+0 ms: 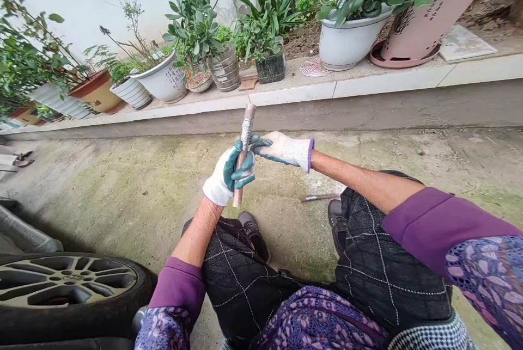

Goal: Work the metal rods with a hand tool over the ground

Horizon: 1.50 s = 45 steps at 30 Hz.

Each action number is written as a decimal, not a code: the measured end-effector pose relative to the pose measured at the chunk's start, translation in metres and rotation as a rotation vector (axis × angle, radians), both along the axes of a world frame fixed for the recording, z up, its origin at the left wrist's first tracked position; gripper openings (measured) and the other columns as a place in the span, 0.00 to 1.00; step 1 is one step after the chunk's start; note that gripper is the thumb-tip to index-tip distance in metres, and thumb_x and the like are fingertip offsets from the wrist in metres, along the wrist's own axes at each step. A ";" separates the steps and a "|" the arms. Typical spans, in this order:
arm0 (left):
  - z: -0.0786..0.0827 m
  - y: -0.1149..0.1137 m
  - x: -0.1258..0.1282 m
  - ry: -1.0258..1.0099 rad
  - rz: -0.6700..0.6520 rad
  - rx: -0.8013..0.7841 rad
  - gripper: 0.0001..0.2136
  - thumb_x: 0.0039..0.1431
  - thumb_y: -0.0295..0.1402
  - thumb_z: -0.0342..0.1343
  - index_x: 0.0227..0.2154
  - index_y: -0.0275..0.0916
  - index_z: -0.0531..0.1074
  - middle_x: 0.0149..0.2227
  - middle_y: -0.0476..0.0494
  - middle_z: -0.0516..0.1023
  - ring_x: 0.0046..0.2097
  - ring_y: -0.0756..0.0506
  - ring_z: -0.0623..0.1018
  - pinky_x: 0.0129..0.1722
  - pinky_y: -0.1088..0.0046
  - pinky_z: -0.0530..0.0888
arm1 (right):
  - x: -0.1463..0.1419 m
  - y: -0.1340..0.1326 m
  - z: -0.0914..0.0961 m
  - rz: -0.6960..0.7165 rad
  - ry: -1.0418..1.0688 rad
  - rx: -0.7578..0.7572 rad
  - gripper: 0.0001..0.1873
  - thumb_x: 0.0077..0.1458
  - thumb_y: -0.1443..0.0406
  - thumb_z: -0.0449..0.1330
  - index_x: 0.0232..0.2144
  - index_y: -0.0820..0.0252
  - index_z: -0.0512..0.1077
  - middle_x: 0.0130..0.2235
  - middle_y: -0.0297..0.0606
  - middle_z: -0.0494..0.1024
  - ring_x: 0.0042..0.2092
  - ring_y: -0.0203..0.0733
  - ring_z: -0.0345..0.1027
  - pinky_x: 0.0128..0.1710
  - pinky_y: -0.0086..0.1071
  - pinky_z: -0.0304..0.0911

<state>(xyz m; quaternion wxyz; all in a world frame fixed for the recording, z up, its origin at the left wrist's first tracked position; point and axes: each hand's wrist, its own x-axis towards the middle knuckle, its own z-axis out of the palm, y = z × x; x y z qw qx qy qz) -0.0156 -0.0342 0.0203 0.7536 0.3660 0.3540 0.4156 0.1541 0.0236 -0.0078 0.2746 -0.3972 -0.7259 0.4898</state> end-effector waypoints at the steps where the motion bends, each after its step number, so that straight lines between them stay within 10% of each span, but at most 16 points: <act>1: -0.001 0.001 -0.001 -0.001 -0.002 0.027 0.16 0.65 0.44 0.51 0.48 0.40 0.72 0.17 0.60 0.56 0.12 0.58 0.45 0.09 0.82 0.49 | 0.002 -0.001 0.001 -0.003 -0.008 -0.056 0.05 0.51 0.67 0.56 0.29 0.61 0.73 0.19 0.28 0.65 0.19 0.30 0.53 0.18 0.25 0.50; 8: -0.004 -0.003 0.002 0.190 0.028 0.172 0.14 0.56 0.44 0.59 0.36 0.39 0.67 0.17 0.60 0.60 0.13 0.58 0.51 0.10 0.82 0.54 | 0.014 0.000 0.012 0.128 0.346 -0.315 0.17 0.52 0.61 0.64 0.43 0.61 0.72 0.41 0.44 0.79 0.37 0.41 0.74 0.23 0.27 0.67; 13: -0.010 -0.009 0.014 0.343 -0.012 0.181 0.14 0.56 0.43 0.59 0.32 0.39 0.64 0.19 0.57 0.64 0.14 0.57 0.55 0.11 0.82 0.56 | 0.008 0.005 0.012 -0.061 0.441 -0.238 0.17 0.50 0.55 0.68 0.29 0.63 0.73 0.29 0.38 0.77 0.28 0.33 0.67 0.25 0.26 0.66; 25: -0.008 -0.011 0.011 0.077 -0.109 0.123 0.17 0.47 0.35 0.67 0.32 0.38 0.63 0.20 0.60 0.59 0.15 0.60 0.52 0.12 0.83 0.55 | 0.017 0.002 0.004 0.199 0.631 -0.326 0.23 0.55 0.47 0.62 0.40 0.59 0.73 0.36 0.40 0.80 0.35 0.37 0.73 0.27 0.27 0.70; 32: 0.000 -0.011 0.005 0.182 0.023 0.151 0.22 0.50 0.39 0.65 0.46 0.38 0.68 0.18 0.62 0.57 0.14 0.59 0.49 0.12 0.82 0.51 | 0.008 -0.016 0.001 0.144 0.227 -0.337 0.17 0.52 0.54 0.64 0.24 0.59 0.65 0.18 0.28 0.64 0.17 0.30 0.55 0.12 0.24 0.51; 40: -0.020 0.000 0.010 0.750 0.097 0.238 0.19 0.55 0.37 0.57 0.49 0.36 0.70 0.21 0.57 0.64 0.15 0.58 0.55 0.14 0.82 0.55 | 0.017 -0.014 0.001 0.020 -0.118 0.038 0.11 0.56 0.59 0.55 0.29 0.61 0.71 0.21 0.29 0.63 0.21 0.31 0.51 0.21 0.27 0.50; 45: -0.045 0.031 0.011 1.720 -0.166 0.551 0.12 0.63 0.32 0.51 0.46 0.36 0.74 0.34 0.41 0.78 0.32 0.48 0.78 0.32 0.75 0.73 | 0.020 -0.015 -0.019 0.173 -0.730 0.461 0.15 0.59 0.63 0.51 0.39 0.60 0.76 0.35 0.44 0.79 0.33 0.43 0.70 0.31 0.32 0.57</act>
